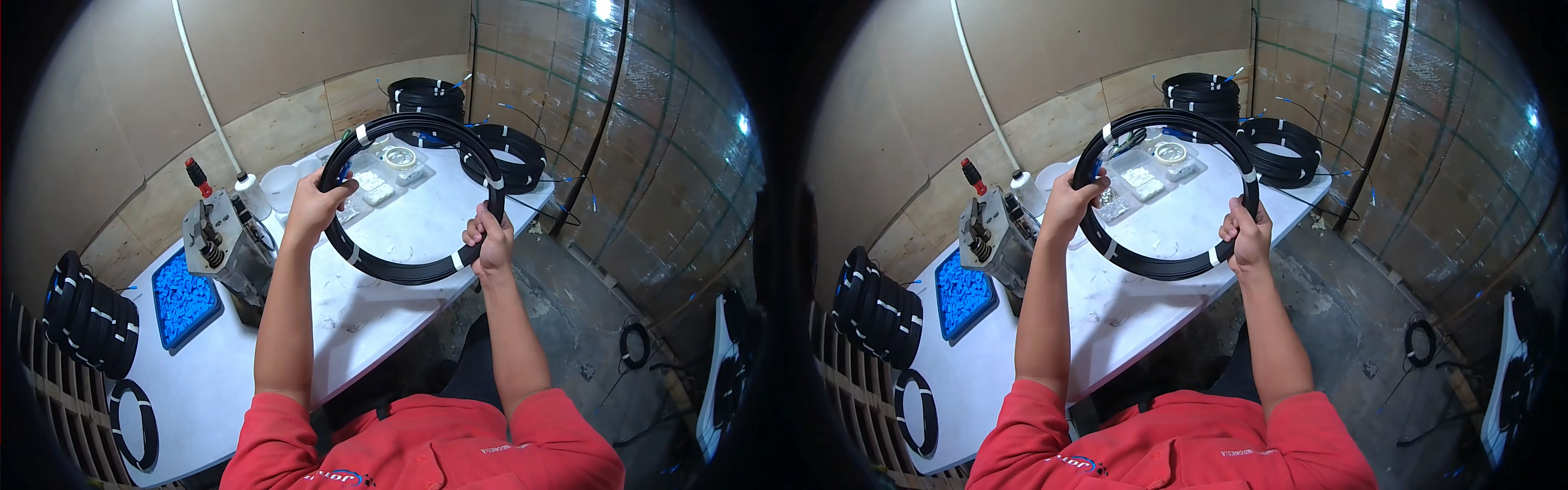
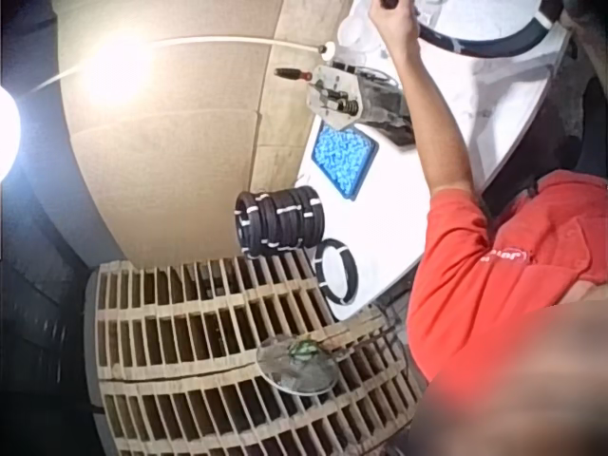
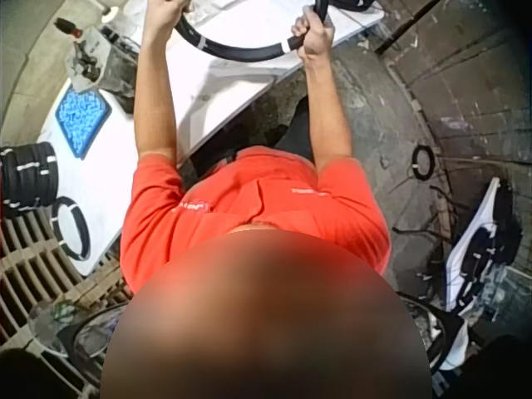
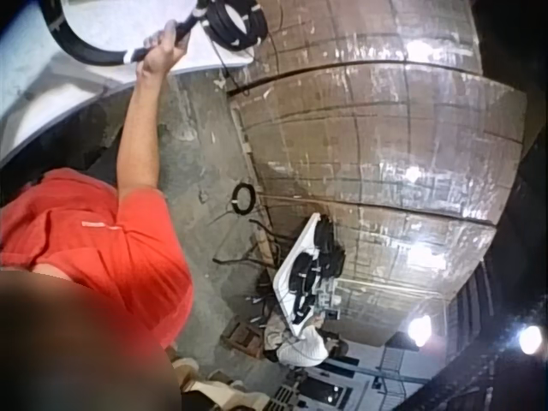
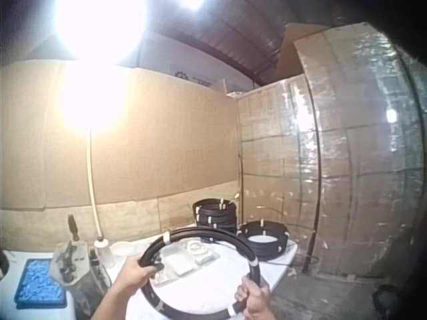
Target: Bundling a coil of black electrical or industrial wire using white adhesive tape.
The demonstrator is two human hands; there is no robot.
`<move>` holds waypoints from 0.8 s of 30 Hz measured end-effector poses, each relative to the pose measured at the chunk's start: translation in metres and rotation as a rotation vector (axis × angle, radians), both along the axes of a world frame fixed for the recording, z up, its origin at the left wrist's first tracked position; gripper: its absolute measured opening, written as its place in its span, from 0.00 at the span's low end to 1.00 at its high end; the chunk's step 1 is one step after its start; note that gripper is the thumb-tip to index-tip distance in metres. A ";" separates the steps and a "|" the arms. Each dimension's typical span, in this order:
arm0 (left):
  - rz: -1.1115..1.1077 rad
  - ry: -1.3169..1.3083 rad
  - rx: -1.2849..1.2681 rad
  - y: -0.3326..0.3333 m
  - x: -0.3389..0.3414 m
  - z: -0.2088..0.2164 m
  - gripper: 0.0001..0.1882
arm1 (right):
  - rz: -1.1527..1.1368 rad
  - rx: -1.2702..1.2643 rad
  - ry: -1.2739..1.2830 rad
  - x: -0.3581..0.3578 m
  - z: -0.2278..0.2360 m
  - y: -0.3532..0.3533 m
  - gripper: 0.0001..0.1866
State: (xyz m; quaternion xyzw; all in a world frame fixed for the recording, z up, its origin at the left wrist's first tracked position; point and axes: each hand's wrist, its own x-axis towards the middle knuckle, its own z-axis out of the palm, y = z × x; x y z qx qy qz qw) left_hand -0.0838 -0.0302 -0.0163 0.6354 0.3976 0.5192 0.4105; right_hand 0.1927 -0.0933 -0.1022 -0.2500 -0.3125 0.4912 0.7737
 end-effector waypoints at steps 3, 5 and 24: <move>-0.041 -0.029 0.025 -0.002 0.000 -0.004 0.14 | -0.026 0.017 0.047 -0.002 0.001 -0.002 0.07; -0.075 -0.131 0.045 -0.002 0.001 -0.017 0.20 | -0.045 0.026 0.084 -0.005 0.002 -0.002 0.07; -0.043 -0.911 -0.238 -0.019 0.039 -0.079 0.08 | -0.047 0.154 -0.048 -0.006 0.003 0.005 0.21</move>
